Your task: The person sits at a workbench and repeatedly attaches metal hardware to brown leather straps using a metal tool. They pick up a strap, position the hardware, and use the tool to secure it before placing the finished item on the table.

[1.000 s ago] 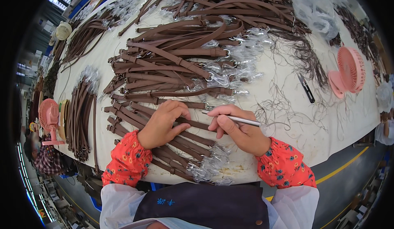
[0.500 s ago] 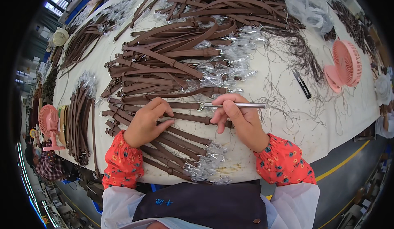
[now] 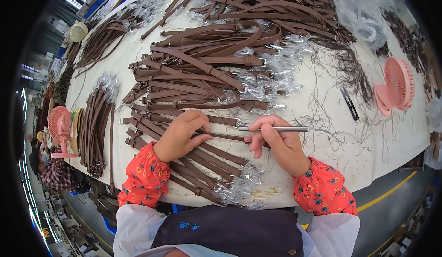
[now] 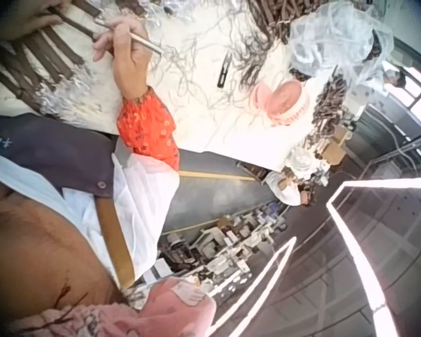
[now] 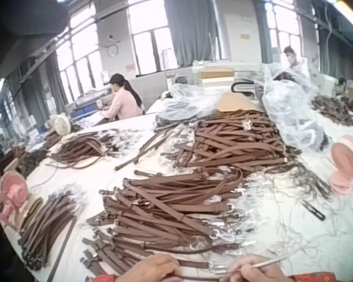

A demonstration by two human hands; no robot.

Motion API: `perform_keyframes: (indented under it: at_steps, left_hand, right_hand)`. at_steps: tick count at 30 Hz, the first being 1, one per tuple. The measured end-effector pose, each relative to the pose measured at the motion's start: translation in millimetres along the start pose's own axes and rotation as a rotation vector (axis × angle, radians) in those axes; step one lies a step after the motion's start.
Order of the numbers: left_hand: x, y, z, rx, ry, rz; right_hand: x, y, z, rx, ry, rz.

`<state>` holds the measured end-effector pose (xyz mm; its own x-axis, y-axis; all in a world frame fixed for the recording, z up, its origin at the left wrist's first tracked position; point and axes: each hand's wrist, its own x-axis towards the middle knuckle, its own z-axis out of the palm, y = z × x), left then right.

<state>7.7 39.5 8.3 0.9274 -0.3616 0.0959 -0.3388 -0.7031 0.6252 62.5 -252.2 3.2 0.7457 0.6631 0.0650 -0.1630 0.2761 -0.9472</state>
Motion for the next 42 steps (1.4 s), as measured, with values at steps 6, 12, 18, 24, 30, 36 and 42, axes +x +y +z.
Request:
perform_keyframes:
  at_steps: [6, 12, 18, 24, 30, 36, 42]
  left_hand:
    - [6, 13, 13, -0.063, 0.01, 0.013]
    - [9, 25, 27, 0.038, 0.052, -0.043]
    - [11, 26, 36, 0.032, 0.241, 0.035]
    - [14, 13, 36, -0.165, 0.209, 0.02]
    - [13, 12, 31, -0.424, 0.177, -0.185]
    - [13, 8, 26, -0.601, 0.108, -0.236]
    - [13, 8, 24, -0.626, 0.076, -0.229]
  right_hand:
    - [1, -3, 3, -0.038, -0.031, 0.016]
    - [0, -5, 6, -0.028, -0.014, 0.069]
    - [1, 4, 3, -0.058, -0.056, 0.032]
    - [0, -3, 5, -0.111, -0.053, 0.166]
    - [3, -1, 6, -0.142, -0.08, 0.188]
    - [5, -2, 7, -0.15, -0.092, 0.219]
    - [6, -2, 7, -0.161, -0.11, 0.209]
